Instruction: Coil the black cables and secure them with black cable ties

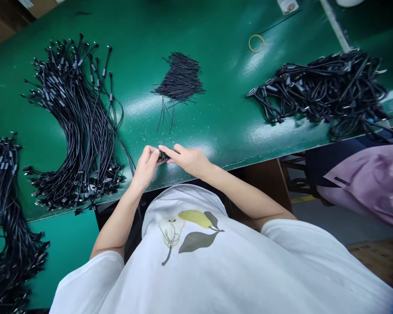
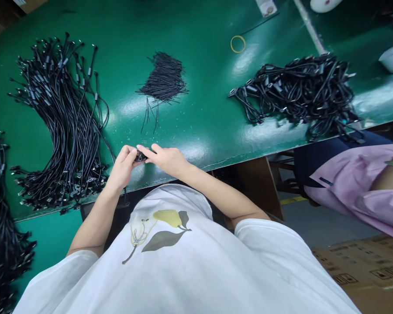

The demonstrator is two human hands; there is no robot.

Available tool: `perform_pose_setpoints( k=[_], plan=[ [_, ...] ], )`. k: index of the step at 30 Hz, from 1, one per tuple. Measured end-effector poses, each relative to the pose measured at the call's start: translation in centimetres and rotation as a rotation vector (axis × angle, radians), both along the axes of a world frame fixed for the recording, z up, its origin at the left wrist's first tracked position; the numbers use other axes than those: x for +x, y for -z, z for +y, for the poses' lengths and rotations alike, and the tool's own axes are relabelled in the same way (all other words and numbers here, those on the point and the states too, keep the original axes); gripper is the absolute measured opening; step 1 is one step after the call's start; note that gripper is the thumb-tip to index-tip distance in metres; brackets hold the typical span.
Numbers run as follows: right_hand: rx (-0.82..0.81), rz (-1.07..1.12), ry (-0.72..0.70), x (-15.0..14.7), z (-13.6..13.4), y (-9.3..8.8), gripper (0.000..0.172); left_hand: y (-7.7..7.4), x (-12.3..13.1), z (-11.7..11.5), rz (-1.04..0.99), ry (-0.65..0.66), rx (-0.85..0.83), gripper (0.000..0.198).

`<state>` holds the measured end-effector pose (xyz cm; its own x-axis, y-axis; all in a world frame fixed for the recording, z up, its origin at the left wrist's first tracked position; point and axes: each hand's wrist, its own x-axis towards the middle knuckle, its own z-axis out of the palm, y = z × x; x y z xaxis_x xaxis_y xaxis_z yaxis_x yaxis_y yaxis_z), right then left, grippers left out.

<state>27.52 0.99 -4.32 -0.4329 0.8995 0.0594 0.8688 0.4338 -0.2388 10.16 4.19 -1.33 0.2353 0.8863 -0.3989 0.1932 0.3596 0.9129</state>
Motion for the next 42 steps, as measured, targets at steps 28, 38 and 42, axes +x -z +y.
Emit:
perform_pose_setpoints(
  k=[28,38,42],
  plan=[
    [-0.011,-0.131,0.731,14.7,1.0,4.7,0.066,3.0,-8.2,-2.7,0.993,0.087,0.539,0.052],
    [0.217,-0.096,0.667,19.5,1.0,4.5,0.063,2.9,-11.5,-3.6,0.926,-0.052,0.553,0.035],
    [0.197,-0.037,0.685,18.9,1.6,3.1,0.066,1.3,-12.7,-3.2,0.768,-0.221,0.542,0.031]
  ],
)
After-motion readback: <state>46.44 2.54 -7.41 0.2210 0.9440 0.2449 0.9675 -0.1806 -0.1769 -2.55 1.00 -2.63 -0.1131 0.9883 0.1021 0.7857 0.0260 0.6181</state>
